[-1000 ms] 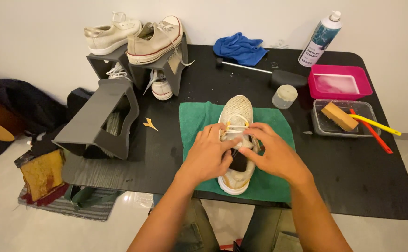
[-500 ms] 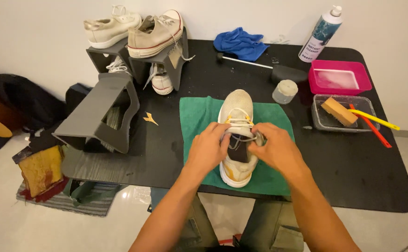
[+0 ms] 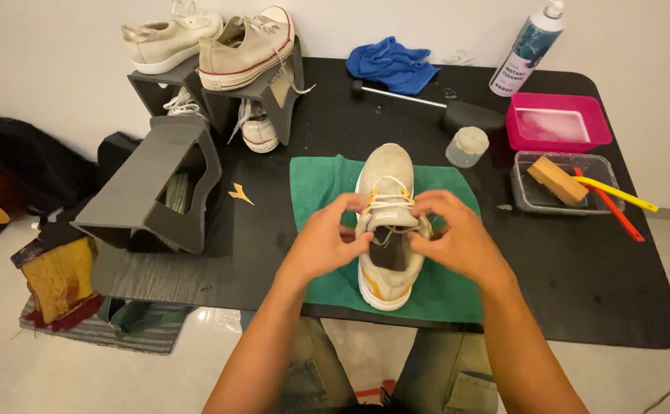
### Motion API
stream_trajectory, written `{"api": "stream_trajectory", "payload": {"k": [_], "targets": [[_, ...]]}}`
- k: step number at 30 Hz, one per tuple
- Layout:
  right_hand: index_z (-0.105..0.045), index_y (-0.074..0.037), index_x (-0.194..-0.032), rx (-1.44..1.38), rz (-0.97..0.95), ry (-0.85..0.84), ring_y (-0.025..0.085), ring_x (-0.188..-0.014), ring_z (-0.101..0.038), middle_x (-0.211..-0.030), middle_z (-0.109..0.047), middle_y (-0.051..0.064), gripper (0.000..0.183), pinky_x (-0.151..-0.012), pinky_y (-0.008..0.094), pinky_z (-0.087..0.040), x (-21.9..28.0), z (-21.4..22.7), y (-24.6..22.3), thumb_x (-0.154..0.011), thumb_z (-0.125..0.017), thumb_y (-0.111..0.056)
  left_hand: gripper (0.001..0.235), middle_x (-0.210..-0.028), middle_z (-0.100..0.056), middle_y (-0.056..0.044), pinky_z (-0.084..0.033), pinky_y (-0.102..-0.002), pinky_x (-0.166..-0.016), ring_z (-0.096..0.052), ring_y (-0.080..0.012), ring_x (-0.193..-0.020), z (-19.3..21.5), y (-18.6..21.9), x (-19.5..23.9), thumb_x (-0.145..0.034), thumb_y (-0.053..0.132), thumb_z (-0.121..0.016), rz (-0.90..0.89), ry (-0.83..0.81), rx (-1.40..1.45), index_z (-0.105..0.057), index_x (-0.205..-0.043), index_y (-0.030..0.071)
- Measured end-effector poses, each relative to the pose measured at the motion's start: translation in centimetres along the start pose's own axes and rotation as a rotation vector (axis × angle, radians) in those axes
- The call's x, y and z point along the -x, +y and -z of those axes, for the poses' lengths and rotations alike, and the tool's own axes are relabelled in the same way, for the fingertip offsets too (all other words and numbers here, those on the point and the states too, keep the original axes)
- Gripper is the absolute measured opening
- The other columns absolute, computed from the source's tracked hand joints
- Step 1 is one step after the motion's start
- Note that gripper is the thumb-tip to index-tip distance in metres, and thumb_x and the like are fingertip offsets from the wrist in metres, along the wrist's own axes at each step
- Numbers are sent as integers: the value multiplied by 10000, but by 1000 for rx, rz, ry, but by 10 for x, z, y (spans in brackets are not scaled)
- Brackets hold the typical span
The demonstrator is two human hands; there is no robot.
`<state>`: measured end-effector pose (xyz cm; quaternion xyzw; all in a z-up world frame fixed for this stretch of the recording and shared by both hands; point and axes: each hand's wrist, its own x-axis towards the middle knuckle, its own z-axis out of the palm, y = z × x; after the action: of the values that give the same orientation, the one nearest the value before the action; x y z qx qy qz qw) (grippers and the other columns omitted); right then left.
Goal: The person unties the white shoelaces of a yellow and white sneaker placed on a green towel. They pull the laces out of the eyelets and remove them from the shoe.
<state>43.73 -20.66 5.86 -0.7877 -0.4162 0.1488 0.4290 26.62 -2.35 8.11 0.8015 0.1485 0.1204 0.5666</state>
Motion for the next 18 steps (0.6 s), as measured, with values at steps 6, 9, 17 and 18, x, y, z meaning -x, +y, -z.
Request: {"api": "stream_trajectory", "payload": {"k": [6,9,17,18], "targets": [[-794,-206,-1037,234,303,-120,332,-1146,-639,-1195,-664,83,379,-946,456,-546,-8,3,-9,-750,-639,-14,431,-1274,-632,-276,-645,-433,-804,-704,-452,-1019,-3,-4,2,-856,131,-708,49,40,72,-579,-1252,21],[-805,-214,-954,216,303,-150,324,-1173,-635,-1172,-714,46,337,-998,476,-508,-9,3,-6,-766,-614,-9,419,-1280,-656,-254,-657,-403,-796,-719,-401,-1021,-4,-16,5,-873,135,-719,75,88,172,-613,-1262,24],[-806,-207,-928,201,218,-214,368,-1221,-610,-1279,-678,61,264,-1015,524,-487,-12,6,-14,-747,-666,-75,358,-1192,-681,-291,-671,-389,-745,-744,-408,-929,-27,-50,5,-893,119,-687,67,223,193,-625,-1217,-20],[-800,-213,-936,251,235,-230,367,-1241,-593,-1297,-660,61,252,-1026,528,-482,-11,7,-25,-722,-715,-110,346,-1166,-687,-305,-673,-389,-733,-745,-418,-909,-30,-47,6,-897,114,-667,65,251,166,-625,-1211,-24]]}}
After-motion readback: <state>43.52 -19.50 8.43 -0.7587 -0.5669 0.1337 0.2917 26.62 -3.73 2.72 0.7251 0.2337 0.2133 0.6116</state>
